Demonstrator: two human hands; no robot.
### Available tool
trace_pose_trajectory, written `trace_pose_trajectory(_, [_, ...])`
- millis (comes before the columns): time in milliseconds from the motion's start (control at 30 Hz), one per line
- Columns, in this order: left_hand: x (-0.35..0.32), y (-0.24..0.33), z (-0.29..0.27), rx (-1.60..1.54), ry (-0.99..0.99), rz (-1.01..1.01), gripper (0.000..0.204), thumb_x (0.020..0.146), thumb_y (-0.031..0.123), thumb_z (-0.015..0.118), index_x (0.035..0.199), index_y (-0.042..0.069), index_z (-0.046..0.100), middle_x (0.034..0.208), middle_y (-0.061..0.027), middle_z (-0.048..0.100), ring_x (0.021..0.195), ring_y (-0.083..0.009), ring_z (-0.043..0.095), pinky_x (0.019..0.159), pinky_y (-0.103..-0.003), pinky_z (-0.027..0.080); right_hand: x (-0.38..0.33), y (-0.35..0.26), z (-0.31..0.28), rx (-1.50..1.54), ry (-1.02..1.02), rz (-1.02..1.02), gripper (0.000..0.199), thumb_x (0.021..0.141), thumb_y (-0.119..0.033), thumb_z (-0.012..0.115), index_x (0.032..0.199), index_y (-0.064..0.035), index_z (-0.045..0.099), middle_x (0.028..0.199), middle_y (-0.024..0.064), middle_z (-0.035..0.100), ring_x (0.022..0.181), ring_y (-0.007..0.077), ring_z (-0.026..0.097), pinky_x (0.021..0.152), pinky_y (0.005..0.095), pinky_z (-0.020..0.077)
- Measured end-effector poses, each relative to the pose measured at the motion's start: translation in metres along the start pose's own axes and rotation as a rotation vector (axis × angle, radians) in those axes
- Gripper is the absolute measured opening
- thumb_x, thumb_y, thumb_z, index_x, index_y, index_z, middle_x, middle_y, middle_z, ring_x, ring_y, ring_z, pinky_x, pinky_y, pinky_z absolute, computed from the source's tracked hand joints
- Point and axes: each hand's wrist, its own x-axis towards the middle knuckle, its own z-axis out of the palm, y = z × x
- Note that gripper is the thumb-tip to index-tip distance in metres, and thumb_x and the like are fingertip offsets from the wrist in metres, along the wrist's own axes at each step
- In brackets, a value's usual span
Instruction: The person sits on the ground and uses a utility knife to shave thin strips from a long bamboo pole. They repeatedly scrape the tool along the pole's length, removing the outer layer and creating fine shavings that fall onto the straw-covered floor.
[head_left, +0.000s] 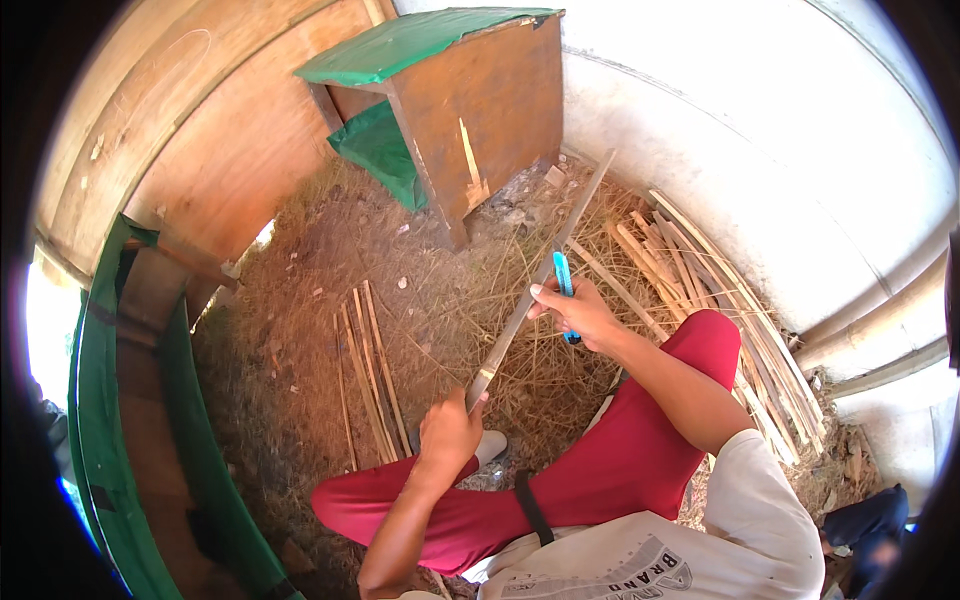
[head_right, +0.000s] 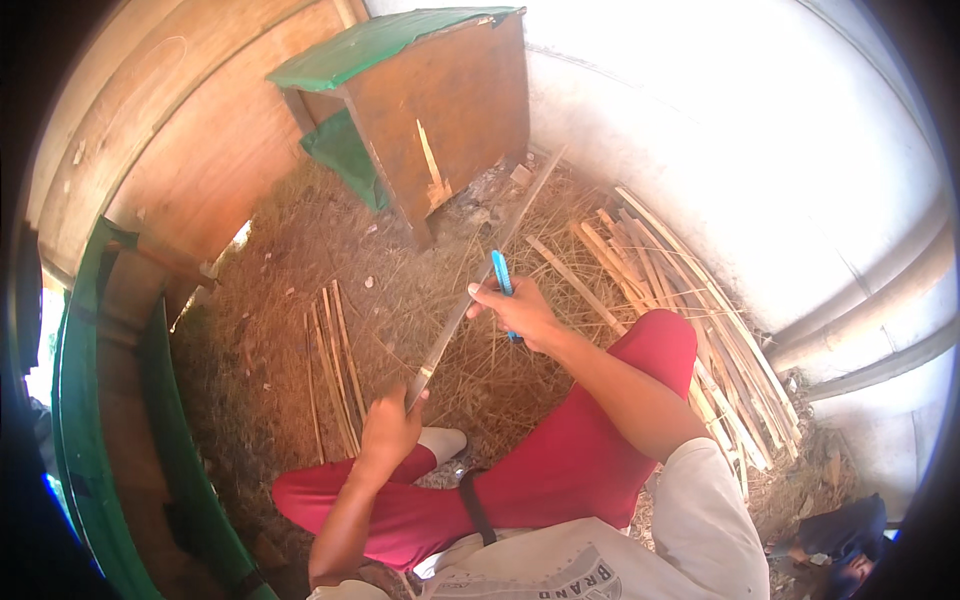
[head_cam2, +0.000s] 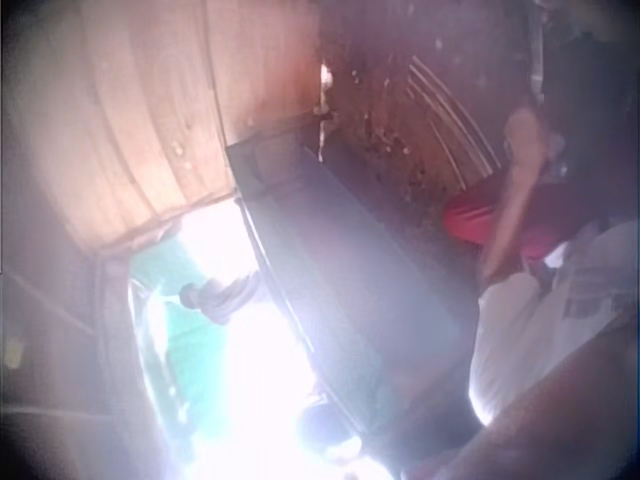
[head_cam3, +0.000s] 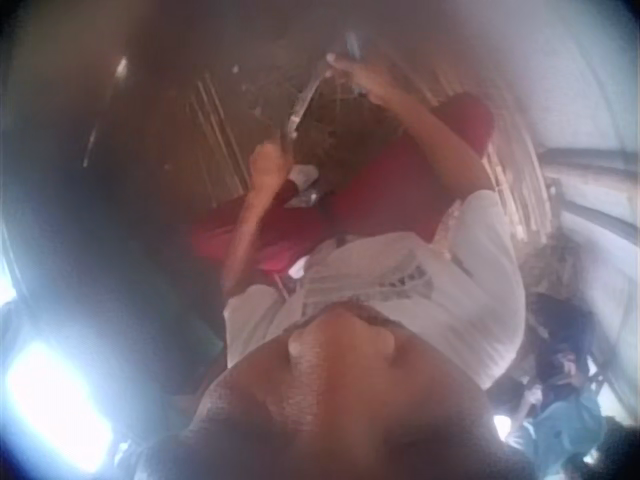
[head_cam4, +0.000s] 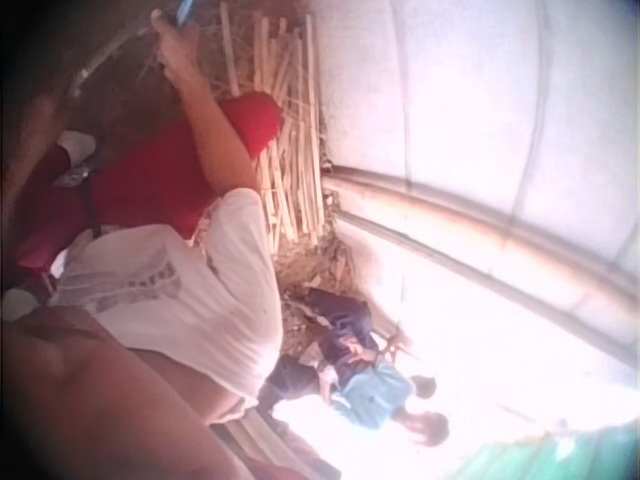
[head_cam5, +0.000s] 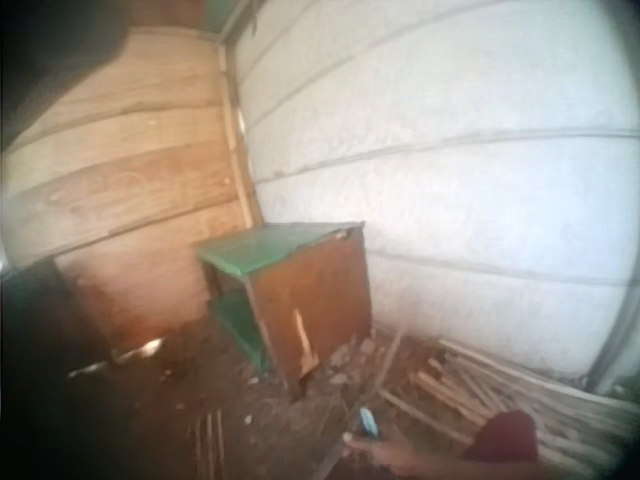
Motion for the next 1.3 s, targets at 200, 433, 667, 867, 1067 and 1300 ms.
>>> trace_pose_trajectory(200, [-0.013, -0.032, 0.006, -0.593, -0.323, -0.242, 0.053, 0.105, 0.043, 0.05, 0.074, 0.0, 0.052, 0.058, -0.0106, 0.047, 0.053, -0.0237, 0.047, 0.054, -0.044, 0.041, -0.016, 0.005, 0.016, -0.958, -0.058, -0.344, 0.025, 0.091, -0.028, 0.068, 0.084, -0.0035, 0.069, 0.061, 0.0123, 0.064, 0.051, 0.0249, 0.062, 0.054, 0.0393, 0.0492])
trace_pose_trajectory(433, [-0.018, -0.032, 0.024, -0.534, -0.343, -0.277, 0.058, 0.106, 0.048, 0.044, 0.076, -0.001, 0.052, 0.06, -0.0108, 0.042, 0.059, -0.0201, 0.047, 0.059, -0.044, 0.04, -0.023, 0.029, 0.04, -1.271, -0.096, -0.437, 0.021, 0.084, -0.025, 0.067, 0.079, -0.0043, 0.071, 0.062, 0.0175, 0.065, 0.059, 0.0361, 0.067, 0.058, 0.0468, 0.0551])
trace_pose_trajectory(667, [-0.013, -0.023, 0.026, -0.364, -0.243, -0.211, 0.056, 0.106, 0.043, 0.042, 0.082, -0.005, 0.057, 0.067, -0.0232, 0.054, 0.066, -0.0418, 0.053, 0.066, -0.051, 0.043, -0.028, 0.04, 0.054, -1.478, -0.249, -0.279, 0.02, 0.085, -0.018, 0.061, 0.081, -0.0015, 0.072, 0.075, 0.0207, 0.069, 0.071, 0.0381, 0.072, 0.063, 0.0465, 0.0574])
trace_pose_trajectory(867, [-0.017, -0.006, 0.024, -0.294, -0.235, -0.192, 0.049, 0.106, 0.035, 0.041, 0.086, -0.006, 0.06, 0.077, -0.0309, 0.06, 0.081, -0.0513, 0.06, 0.073, -0.054, 0.044, -0.012, 0.066, 0.045, -1.538, -0.164, -0.28, 0.016, 0.079, -0.015, 0.064, 0.076, -0.0008, 0.071, 0.076, 0.0206, 0.069, 0.071, 0.0376, 0.071, 0.062, 0.0476, 0.0565])
trace_pose_trajectory(1067, [-0.018, -0.013, 0.034, -0.348, -0.318, -0.238, 0.05, 0.106, 0.034, 0.04, 0.084, -0.006, 0.06, 0.072, -0.0267, 0.059, 0.075, -0.0447, 0.059, 0.072, -0.052, 0.045, -0.002, 0.075, 0.036, -1.588, -0.172, -0.261, 0.017, 0.084, -0.015, 0.063, 0.079, -0.0021, 0.073, 0.078, 0.0181, 0.071, 0.076, 0.0361, 0.073, 0.063, 0.0453, 0.0577])
trace_pose_trajectory(1300, [-0.023, -0.017, 0.044, -0.332, -0.327, -0.247, 0.049, 0.106, 0.034, 0.04, 0.081, -0.005, 0.059, 0.061, -0.0172, 0.055, 0.059, -0.0305, 0.056, 0.062, -0.045, 0.044, 0.007, 0.076, 0.032, -1.563, -0.187, -0.22, 0.012, 0.083, -0.012, 0.065, 0.083, -0.0025, 0.073, 0.084, 0.0178, 0.072, 0.076, 0.0338, 0.073, 0.063, 0.0437, 0.058])
